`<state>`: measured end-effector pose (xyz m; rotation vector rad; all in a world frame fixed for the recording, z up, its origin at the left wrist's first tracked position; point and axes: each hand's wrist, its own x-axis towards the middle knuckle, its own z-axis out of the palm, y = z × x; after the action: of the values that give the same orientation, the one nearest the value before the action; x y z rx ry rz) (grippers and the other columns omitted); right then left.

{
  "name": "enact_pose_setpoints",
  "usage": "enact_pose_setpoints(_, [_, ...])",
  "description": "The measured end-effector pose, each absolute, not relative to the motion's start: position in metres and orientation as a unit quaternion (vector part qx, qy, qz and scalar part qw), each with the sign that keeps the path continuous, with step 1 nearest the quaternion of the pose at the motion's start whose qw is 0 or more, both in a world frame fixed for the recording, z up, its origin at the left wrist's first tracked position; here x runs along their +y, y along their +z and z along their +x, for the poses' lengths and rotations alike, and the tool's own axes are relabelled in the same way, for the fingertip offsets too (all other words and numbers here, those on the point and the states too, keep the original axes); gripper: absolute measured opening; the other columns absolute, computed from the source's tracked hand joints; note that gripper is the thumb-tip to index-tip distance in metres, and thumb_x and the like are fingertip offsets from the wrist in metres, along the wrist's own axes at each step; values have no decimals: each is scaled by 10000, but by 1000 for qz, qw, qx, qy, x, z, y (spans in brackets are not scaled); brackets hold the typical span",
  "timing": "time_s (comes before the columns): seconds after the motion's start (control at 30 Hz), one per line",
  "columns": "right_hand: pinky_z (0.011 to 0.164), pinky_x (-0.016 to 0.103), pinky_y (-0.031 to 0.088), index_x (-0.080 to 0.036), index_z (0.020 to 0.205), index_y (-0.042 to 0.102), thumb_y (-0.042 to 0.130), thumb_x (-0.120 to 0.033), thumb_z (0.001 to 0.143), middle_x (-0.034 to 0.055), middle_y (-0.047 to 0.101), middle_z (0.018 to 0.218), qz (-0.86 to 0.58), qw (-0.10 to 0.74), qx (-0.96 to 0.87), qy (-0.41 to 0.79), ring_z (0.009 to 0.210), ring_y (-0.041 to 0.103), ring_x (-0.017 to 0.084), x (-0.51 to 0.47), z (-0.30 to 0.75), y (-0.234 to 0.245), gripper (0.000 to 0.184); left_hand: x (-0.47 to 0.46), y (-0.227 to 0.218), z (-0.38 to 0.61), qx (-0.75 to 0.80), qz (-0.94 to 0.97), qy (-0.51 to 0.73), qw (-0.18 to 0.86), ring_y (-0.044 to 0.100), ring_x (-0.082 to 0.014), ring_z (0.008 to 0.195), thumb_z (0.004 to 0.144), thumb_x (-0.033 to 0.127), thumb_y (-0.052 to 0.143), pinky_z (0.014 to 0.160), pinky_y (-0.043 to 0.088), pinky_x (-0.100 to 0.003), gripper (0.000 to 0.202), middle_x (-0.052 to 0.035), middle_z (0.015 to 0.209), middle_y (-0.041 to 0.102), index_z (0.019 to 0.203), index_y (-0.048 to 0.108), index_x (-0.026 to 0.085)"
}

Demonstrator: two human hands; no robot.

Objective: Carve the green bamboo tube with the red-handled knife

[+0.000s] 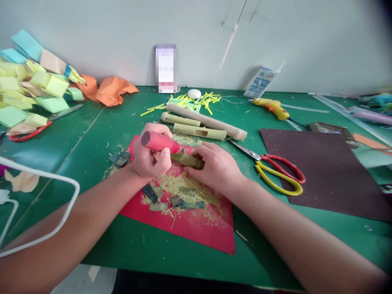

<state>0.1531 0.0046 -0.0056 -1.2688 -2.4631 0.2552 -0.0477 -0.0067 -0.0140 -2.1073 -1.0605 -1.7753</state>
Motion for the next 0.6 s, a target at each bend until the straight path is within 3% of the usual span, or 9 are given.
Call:
enact_pose_setpoints(0.23, [647, 301, 334, -194, 760, 565, 694, -367, 738, 32, 568, 791, -444, 181, -875, 75, 753, 498, 178, 3, 154, -6, 216, -8, -17, -47, -379, -719, -572, 115, 564, -199, 703, 866, 454, 433, 644, 517, -362, 235, -59, 799, 589, 866, 546, 248])
enact_pose_setpoints(0.6, [658, 303, 341, -190, 780, 579, 678, -372, 749, 42, 584, 795, -442, 178, -876, 76, 771, 509, 188, 4, 153, -7, 210, -13, -6, -41, -359, -747, -555, 77, 561, -160, 636, 788, 308, 527, 553, 486, -301, 123, -25, 749, 596, 880, 541, 229])
